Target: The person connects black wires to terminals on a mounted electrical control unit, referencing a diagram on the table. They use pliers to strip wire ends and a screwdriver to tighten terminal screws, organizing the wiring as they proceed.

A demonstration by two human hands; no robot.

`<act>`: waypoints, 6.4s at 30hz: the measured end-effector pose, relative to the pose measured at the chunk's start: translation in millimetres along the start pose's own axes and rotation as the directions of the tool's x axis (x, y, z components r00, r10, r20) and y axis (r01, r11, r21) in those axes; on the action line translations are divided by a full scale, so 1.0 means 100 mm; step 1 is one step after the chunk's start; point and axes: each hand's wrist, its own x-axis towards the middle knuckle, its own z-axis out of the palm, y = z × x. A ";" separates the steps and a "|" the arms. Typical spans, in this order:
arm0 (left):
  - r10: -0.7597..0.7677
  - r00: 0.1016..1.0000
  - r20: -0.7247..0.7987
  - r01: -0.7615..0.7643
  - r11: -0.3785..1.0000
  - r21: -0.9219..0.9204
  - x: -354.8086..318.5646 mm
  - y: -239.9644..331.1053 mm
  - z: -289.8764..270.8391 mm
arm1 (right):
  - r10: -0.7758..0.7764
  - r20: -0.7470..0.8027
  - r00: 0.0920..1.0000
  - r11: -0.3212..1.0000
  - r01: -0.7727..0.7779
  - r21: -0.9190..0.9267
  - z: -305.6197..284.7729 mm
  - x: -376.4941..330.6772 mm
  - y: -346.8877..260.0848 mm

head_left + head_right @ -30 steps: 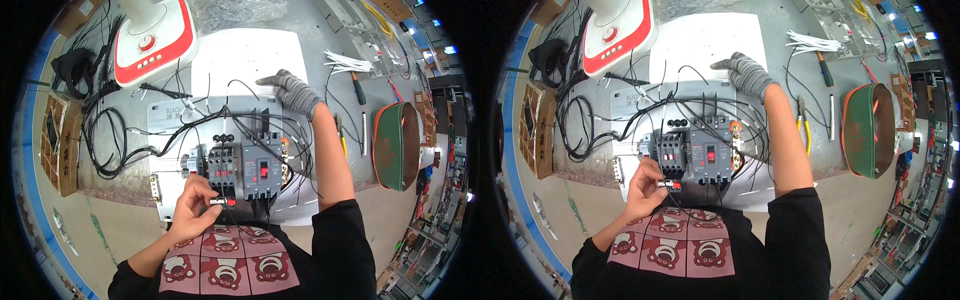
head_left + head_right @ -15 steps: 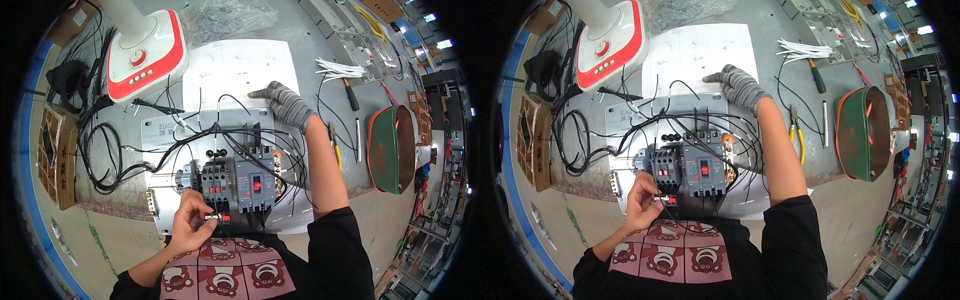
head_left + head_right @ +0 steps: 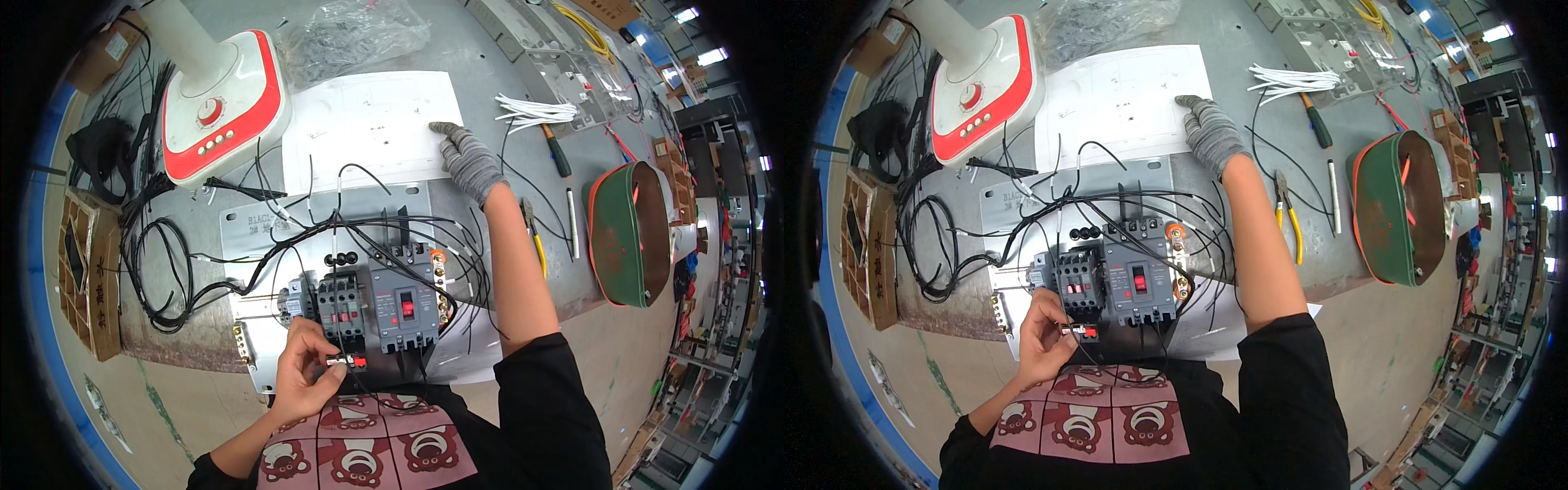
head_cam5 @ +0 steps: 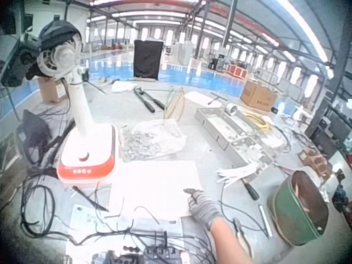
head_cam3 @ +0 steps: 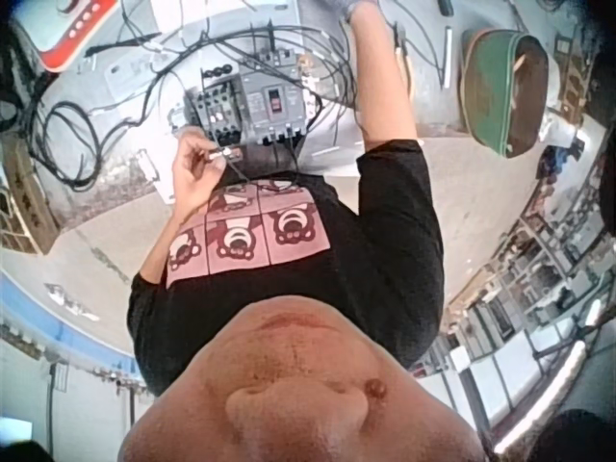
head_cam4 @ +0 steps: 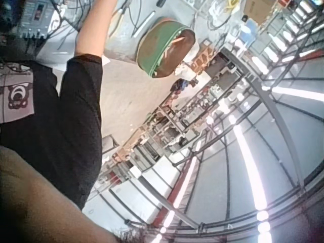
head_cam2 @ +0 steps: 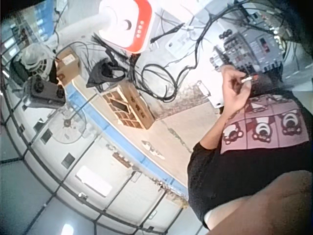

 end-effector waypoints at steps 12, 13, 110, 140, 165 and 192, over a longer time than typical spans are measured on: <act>0.003 1.000 0.007 -0.003 1.000 -0.022 0.00 -0.02 -0.01 | 0.275 0.211 0.938 0.958 -0.286 0.027 -0.20 0.19 -0.27; 0.012 1.000 0.007 -0.012 1.000 -0.020 -0.01 -0.03 -0.01 | 0.271 0.218 0.938 0.959 -0.283 0.026 -0.19 0.21 -0.25; 0.027 0.997 -0.069 -0.027 1.000 -0.002 -0.02 -0.14 -0.04 | 0.299 0.190 0.935 0.875 -0.348 0.336 -0.31 0.44 -0.31; -0.023 0.992 -0.124 0.013 0.996 -0.087 -0.04 -0.07 0.04 | 0.114 -0.029 0.993 0.960 -0.102 0.261 -0.12 0.55 -0.15; -0.115 0.984 -0.140 0.100 0.989 -0.111 -0.04 0.01 0.07 | -0.358 -0.222 0.907 0.928 0.318 -0.197 0.15 0.99 -0.13; -0.053 0.989 -0.135 0.047 0.998 -0.050 -0.05 -0.08 0.04 | -0.293 -0.152 0.944 0.953 0.300 0.032 -0.07 0.87 0.12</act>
